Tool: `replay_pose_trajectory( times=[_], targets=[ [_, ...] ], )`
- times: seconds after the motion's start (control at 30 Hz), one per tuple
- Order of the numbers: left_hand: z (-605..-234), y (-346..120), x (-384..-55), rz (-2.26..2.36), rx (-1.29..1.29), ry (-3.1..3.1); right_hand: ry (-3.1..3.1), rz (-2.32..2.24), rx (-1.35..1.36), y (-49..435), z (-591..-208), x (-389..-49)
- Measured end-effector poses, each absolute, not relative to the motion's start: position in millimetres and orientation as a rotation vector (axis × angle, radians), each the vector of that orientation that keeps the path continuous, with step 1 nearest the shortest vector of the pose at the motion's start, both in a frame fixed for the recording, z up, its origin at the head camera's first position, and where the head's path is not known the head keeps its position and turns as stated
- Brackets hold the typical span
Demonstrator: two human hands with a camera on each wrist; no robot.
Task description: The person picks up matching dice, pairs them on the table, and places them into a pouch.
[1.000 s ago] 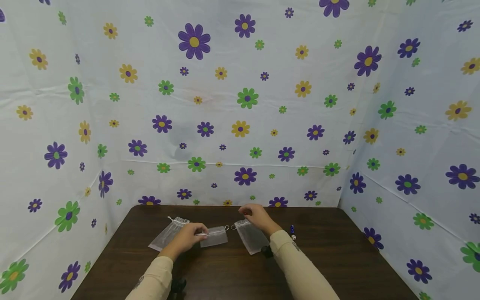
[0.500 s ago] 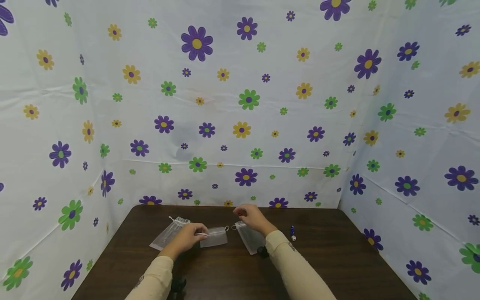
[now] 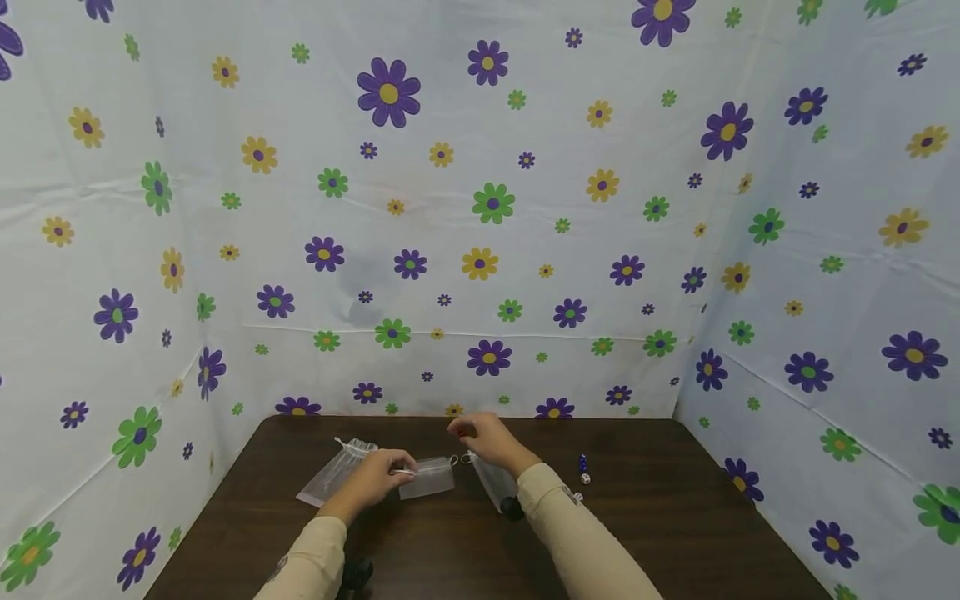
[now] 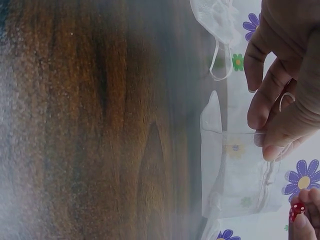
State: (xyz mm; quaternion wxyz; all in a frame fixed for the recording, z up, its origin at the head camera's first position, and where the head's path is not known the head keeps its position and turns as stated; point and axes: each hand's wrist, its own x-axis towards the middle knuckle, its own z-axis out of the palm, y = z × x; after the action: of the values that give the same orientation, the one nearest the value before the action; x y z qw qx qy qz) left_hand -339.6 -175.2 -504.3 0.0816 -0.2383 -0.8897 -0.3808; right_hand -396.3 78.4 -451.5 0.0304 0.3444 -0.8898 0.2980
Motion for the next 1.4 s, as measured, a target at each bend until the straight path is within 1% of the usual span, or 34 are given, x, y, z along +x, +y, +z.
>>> replay_pose_trajectory(
  times=[0.5,0.9,1.4],
  targets=[
    [-507.3,-176.9,-341.0,-1.141,-0.738,-2.648,-2.636,0.867,1.236,59.4,-446.0,-389.2],
    [-506.1,-177.7,-343.8,-1.154,-0.75,-2.666,-2.679,0.873,1.222,44.3,-442.3,-386.6],
    [-504.1,-174.8,-343.7,-1.149,-0.761,-2.646,-2.659,0.873,1.254,39.8,-441.4,-383.2]
  ],
)
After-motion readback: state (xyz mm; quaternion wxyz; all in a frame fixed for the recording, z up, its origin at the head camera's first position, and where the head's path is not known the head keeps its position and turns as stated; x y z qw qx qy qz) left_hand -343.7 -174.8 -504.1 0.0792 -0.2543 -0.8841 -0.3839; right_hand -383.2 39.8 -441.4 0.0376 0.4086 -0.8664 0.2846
